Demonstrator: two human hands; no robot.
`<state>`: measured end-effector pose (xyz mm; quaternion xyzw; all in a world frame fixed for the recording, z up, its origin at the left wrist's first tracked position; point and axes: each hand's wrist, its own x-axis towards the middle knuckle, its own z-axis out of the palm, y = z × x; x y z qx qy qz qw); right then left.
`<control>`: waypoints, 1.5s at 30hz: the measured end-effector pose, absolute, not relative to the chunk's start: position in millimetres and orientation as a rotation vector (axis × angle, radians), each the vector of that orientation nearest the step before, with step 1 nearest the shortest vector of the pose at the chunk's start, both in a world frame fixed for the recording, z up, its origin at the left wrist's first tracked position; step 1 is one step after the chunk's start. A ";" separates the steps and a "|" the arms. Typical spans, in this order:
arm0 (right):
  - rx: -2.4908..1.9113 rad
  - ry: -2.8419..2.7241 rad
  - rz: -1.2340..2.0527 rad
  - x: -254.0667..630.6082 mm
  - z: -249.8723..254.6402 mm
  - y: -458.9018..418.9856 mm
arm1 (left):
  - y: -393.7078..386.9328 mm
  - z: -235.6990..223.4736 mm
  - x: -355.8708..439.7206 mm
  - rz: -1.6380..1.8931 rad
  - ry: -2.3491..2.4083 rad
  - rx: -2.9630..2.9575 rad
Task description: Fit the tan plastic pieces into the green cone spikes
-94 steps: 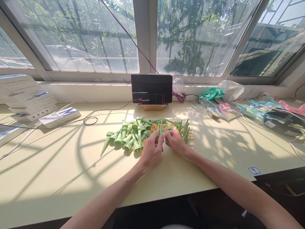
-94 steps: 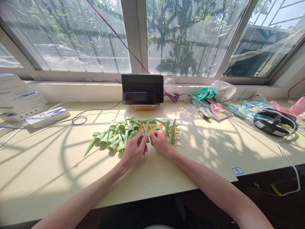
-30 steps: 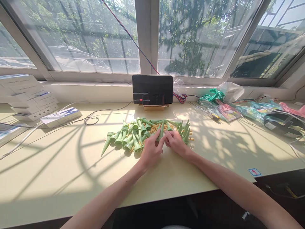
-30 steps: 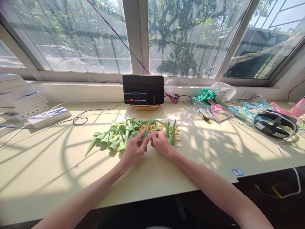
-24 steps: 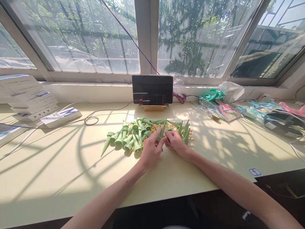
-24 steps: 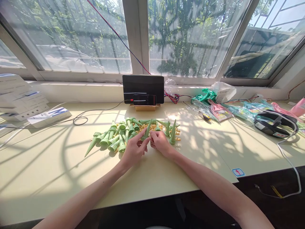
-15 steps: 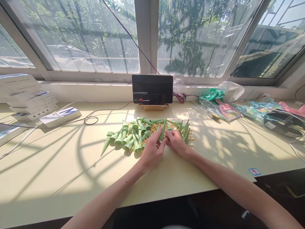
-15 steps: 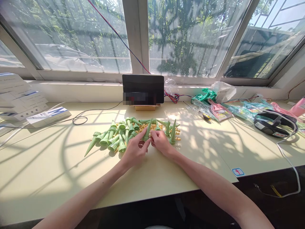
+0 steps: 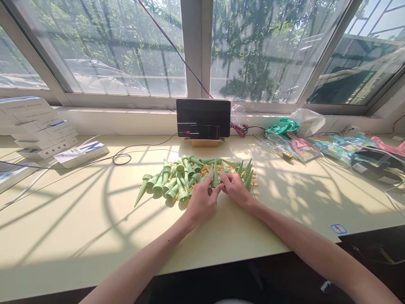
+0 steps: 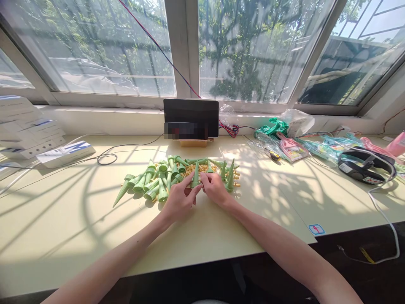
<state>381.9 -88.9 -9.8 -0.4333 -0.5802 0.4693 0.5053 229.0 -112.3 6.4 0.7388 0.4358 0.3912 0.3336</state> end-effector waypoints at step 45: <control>-1.066 -1.418 1.157 382.4 -9.3 -86.0 | -107.5 0.6 225.2 0.996 1.136 1.951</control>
